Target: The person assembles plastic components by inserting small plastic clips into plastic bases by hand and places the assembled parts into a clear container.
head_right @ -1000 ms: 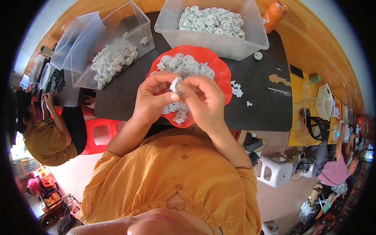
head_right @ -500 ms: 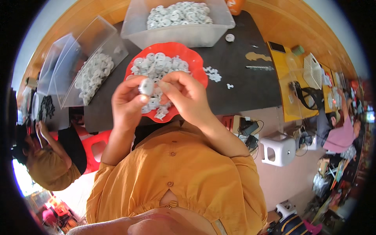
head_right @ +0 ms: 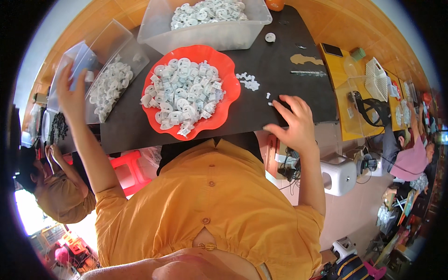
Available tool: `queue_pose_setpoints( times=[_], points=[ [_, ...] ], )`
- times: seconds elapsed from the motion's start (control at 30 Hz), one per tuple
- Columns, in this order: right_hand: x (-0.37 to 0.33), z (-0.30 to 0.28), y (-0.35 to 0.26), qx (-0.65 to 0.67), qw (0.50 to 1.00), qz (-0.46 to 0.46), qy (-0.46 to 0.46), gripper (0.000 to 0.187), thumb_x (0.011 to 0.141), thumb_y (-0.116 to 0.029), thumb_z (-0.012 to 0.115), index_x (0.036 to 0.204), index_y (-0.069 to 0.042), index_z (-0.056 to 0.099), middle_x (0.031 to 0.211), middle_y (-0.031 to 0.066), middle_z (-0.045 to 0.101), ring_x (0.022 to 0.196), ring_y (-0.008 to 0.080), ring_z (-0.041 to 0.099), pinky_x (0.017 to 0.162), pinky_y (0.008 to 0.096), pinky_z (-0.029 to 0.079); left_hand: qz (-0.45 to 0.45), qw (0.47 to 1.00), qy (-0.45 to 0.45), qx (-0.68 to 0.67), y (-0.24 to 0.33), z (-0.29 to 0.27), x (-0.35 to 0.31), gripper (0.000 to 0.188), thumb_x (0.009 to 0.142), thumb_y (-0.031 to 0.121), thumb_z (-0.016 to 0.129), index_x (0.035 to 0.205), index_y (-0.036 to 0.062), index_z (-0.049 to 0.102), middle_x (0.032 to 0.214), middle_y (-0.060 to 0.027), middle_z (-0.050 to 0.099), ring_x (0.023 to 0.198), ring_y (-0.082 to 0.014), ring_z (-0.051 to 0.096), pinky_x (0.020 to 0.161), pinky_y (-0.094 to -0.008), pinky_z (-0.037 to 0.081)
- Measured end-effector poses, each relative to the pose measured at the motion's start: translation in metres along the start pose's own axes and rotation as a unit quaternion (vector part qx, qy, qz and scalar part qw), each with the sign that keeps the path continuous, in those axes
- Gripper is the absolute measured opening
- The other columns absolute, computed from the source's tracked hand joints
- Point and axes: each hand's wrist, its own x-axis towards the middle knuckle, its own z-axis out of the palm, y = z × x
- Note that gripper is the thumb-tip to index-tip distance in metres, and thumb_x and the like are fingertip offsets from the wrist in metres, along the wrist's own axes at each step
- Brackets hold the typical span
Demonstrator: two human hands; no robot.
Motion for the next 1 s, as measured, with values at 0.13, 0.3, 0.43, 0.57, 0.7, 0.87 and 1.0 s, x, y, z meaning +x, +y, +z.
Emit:
queue_pose_setpoints(
  times=[0.13, 0.3, 0.43, 0.57, 0.7, 0.87, 1.0],
  points=[
    [-0.022, 0.004, 0.0, 0.004, 0.999, -0.043, 0.015, 0.057, 0.059, -0.026, 0.087, 0.109, -0.004, 0.07, 0.12, 0.0114, 0.062, 0.112, 0.0347, 0.057, 0.098, 0.0504, 0.045, 0.059, 0.957, -0.2, -0.204, 0.113, 0.032, -0.039, 0.03, 0.083, 0.012, 0.076, 0.113, 0.0076, 0.071, 0.118, -0.0082, 0.069, 0.108, -0.0222, 0.064, 0.092, -0.0341, 0.05],
    [-0.036, 0.02, 0.006, 0.007, 0.994, -0.086, 0.061, 0.039, 0.068, -0.016, 0.082, 0.104, -0.005, 0.071, 0.112, 0.0108, 0.066, 0.104, 0.0327, 0.061, 0.094, 0.0488, 0.049, 0.174, 0.893, -0.35, -0.222, 0.163, 0.083, -0.064, 0.027, 0.082, 0.015, 0.076, 0.107, 0.0058, 0.071, 0.102, -0.0134, 0.069, 0.099, -0.0296, 0.064, 0.085, -0.0397, 0.052],
    [-0.036, 0.025, -0.003, 0.067, 0.988, -0.106, 0.096, 0.025, 0.073, -0.006, 0.077, 0.097, -0.004, 0.071, 0.098, 0.0084, 0.069, 0.093, 0.0301, 0.064, 0.083, 0.0422, 0.053, 0.161, 0.862, -0.455, -0.157, 0.174, 0.099, -0.069, 0.027, 0.082, 0.017, 0.073, 0.105, 0.004, 0.069, 0.097, -0.0149, 0.068, 0.088, -0.0285, 0.065, 0.077, -0.0396, 0.052],
    [-0.016, 0.026, -0.029, 0.235, 0.965, 0.023, 0.112, 0.012, 0.081, 0.001, 0.072, 0.092, -0.001, 0.069, 0.09, 0.0102, 0.068, 0.081, 0.0272, 0.065, 0.073, 0.0354, 0.053, 0.112, 0.83, -0.506, -0.208, 0.17, 0.098, -0.056, 0.027, 0.085, 0.015, 0.07, 0.109, 0.0018, 0.068, 0.096, -0.0143, 0.068, 0.083, -0.0251, 0.066, 0.076, -0.0364, 0.052],
    [0.024, 0.034, -0.068, 0.44, 0.882, 0.104, 0.13, 0.005, 0.088, 0.002, 0.068, 0.093, 0.001, 0.068, 0.085, 0.01, 0.067, 0.072, 0.015, 0.064, 0.062, 0.0245, 0.05, -0.097, 0.734, -0.522, -0.424, 0.166, 0.087, -0.052, 0.027, 0.09, 0.014, 0.069, 0.113, 0.0003, 0.066, 0.1, -0.0079, 0.067, 0.087, -0.019, 0.067, 0.079, -0.033, 0.053],
    [0.078, 0.034, -0.104, 0.537, 0.83, 0.137, 0.061, 0.006, 0.09, -0.004, 0.069, 0.093, 0.002, 0.068, 0.083, 0.0083, 0.066, 0.069, 0.0103, 0.063, 0.061, 0.0233, 0.051, -0.309, 0.462, -0.478, -0.681, 0.169, 0.063, -0.072, 0.03, 0.095, 0.014, 0.066, 0.123, 0.0023, 0.063, 0.106, -0.0062, 0.066, 0.095, -0.017, 0.066, 0.084, -0.0322, 0.054],
    [0.096, 0.04, -0.117, 0.484, 0.869, 0.068, 0.081, 0.008, 0.09, -0.007, 0.069, 0.093, 0.001, 0.067, 0.083, 0.0094, 0.066, 0.069, 0.0136, 0.064, 0.058, 0.0259, 0.052, -0.275, 0.531, -0.426, -0.679, 0.164, 0.062, -0.088, 0.033, 0.1, 0.016, 0.058, 0.13, 0.001, 0.056, 0.116, -0.0107, 0.065, 0.101, -0.0201, 0.067, 0.091, -0.0344, 0.054]
  ],
)
